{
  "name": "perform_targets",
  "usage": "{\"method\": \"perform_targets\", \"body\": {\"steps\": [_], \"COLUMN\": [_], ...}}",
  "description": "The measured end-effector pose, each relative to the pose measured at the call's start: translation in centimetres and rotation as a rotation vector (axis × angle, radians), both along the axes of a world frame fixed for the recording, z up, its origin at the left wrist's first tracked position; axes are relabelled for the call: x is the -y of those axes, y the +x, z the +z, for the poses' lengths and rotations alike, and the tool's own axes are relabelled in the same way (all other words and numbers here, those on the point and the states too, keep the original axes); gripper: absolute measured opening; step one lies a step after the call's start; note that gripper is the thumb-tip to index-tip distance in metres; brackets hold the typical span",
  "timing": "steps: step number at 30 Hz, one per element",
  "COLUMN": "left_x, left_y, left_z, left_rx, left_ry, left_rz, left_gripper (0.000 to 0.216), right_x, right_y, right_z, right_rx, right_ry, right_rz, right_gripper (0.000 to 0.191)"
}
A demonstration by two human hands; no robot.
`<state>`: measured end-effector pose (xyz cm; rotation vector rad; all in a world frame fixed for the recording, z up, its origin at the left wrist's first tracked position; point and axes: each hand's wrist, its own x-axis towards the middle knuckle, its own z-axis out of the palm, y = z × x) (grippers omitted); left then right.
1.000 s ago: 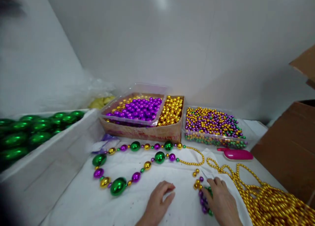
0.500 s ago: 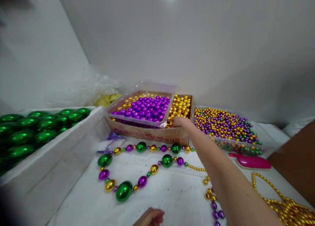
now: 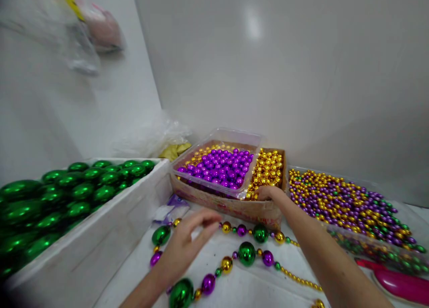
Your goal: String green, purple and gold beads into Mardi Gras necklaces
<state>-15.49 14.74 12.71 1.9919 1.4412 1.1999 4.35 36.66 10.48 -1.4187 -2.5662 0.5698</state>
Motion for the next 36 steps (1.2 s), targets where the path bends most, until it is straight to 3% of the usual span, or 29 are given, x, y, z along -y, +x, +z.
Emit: {"method": "perform_targets", "body": {"steps": [2,3,5,7,10,16,21,28,33,36], "left_x": [-5.7,-8.6,-13.7,-17.5,-20.7,-21.9,-22.0,-22.5,-22.4,-21.9], "left_y": [-0.8,-1.2,-1.8,-2.2,-2.5,-2.6,-2.3,-2.1,-1.7,-1.3], "left_z": [2.7,3.7,4.9,5.1,4.2,2.3,2.2,2.4,2.1,2.0], "left_rx": [-0.122,-0.246,-0.562,-0.664,-0.748,-0.853,-0.921,-0.977,-1.001,-1.004], "left_ry": [0.161,0.167,-0.032,-0.162,-0.286,-0.304,-0.231,-0.236,-0.239,-0.219], "left_rz": [0.094,0.143,0.191,0.14,0.061,0.065,0.102,0.103,0.071,0.044], "left_gripper": [0.024,0.028,0.039,0.049,0.067,0.071,0.06,0.062,0.068,0.064], "right_x": [-0.4,-0.7,-1.2,-1.8,-2.6,-2.5,0.9,8.4,14.6,19.0], "right_y": [0.3,0.3,0.4,0.6,1.3,4.7,7.3,8.6,9.6,9.4], "right_z": [-0.2,-0.4,-0.7,-0.9,-0.4,2.8,3.7,0.7,-2.3,-5.1], "right_rx": [0.039,0.055,0.07,0.049,-0.076,-0.645,-1.198,-1.609,-1.696,-1.681], "right_ry": [-0.079,-0.115,-0.178,-0.223,-0.269,-0.405,-0.574,-0.807,-0.958,-0.999], "right_rz": [-0.016,-0.025,-0.047,-0.082,-0.15,-0.198,-0.117,-0.054,-0.14,-0.225], "right_gripper": [0.029,0.029,0.031,0.031,0.029,0.026,0.029,0.043,0.045,0.039]}}
